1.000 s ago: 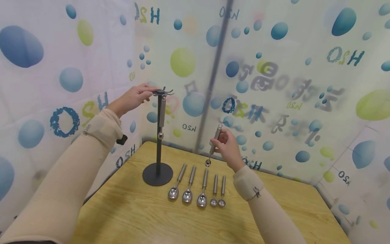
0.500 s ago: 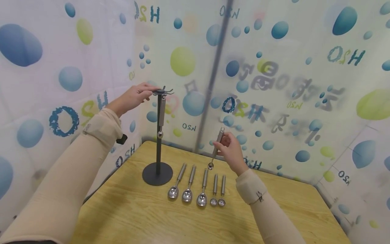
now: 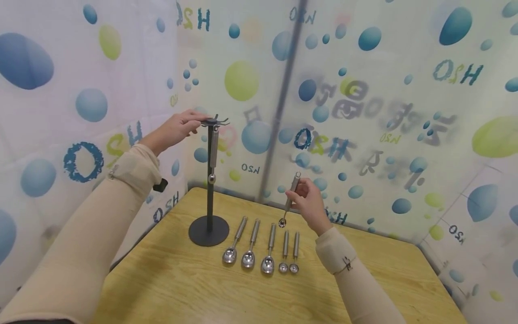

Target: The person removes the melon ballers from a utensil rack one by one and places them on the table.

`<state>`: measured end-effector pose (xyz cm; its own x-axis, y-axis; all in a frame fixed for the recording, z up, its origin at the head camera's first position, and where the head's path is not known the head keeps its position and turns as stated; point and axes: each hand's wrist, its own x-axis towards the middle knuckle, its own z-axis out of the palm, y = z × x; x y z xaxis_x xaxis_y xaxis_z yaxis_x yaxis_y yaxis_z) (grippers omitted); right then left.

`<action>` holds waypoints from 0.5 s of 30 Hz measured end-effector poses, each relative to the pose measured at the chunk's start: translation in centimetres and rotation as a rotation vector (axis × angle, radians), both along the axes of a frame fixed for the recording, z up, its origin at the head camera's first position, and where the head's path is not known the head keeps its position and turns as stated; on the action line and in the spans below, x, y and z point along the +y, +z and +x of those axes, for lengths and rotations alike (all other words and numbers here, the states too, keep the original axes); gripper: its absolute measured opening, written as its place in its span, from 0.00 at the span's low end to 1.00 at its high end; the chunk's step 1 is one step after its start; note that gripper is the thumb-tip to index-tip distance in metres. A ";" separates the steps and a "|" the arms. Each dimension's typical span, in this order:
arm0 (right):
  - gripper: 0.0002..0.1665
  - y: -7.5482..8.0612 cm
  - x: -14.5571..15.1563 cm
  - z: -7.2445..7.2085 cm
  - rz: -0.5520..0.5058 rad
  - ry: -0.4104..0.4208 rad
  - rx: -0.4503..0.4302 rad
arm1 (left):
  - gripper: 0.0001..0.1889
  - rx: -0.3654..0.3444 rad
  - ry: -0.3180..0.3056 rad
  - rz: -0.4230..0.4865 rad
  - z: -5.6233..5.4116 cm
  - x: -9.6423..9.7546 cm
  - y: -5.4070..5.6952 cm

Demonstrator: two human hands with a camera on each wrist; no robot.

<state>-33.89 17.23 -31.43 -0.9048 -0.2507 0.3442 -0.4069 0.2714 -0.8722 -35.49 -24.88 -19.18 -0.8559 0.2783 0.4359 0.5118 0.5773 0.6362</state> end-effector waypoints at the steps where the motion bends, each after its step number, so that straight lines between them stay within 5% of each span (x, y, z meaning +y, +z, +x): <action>1: 0.19 -0.1 0.1 0.0 0.002 -0.002 0.004 | 0.25 0.001 0.000 -0.002 0.0 0.0 0.0; 15: 0.19 -1.2 1.2 -0.1 0.000 -0.014 0.008 | 0.25 0.002 -0.005 0.001 0.2 0.1 0.0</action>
